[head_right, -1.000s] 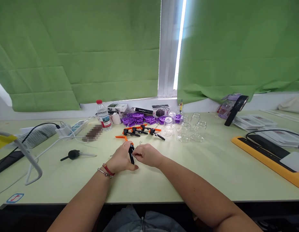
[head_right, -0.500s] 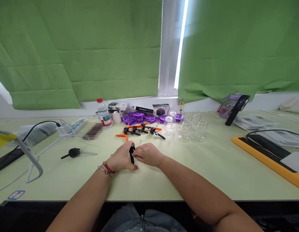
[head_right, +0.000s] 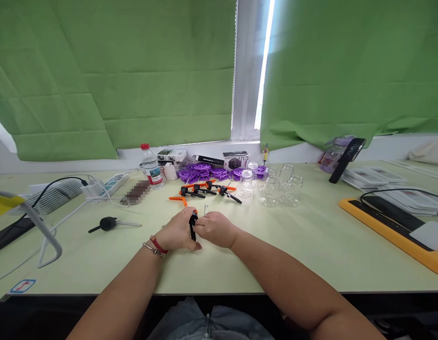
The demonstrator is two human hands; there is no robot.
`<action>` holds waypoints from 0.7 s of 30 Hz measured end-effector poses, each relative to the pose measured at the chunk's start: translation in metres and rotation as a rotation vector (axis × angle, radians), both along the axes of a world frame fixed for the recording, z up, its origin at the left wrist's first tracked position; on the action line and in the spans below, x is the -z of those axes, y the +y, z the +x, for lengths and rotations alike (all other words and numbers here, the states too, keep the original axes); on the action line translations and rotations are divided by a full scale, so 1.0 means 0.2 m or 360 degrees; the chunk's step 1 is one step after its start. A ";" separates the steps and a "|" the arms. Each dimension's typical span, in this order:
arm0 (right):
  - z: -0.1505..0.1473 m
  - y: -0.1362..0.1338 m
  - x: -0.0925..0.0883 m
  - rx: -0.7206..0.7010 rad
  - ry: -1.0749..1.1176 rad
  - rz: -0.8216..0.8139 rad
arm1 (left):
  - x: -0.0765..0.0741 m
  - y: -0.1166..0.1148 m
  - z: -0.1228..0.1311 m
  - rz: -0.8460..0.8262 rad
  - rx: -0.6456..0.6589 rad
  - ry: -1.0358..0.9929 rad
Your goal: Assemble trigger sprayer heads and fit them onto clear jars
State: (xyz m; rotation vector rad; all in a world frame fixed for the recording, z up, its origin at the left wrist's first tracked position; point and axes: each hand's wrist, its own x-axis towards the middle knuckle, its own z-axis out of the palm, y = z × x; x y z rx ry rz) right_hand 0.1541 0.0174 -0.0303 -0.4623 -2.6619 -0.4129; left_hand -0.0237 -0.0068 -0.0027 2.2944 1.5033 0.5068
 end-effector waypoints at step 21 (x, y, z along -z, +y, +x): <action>0.03 -0.03 -0.01 0.0145 0.0072 0.0016 | 0.01 0.02 -0.01 0.0013 -0.0056 -0.0032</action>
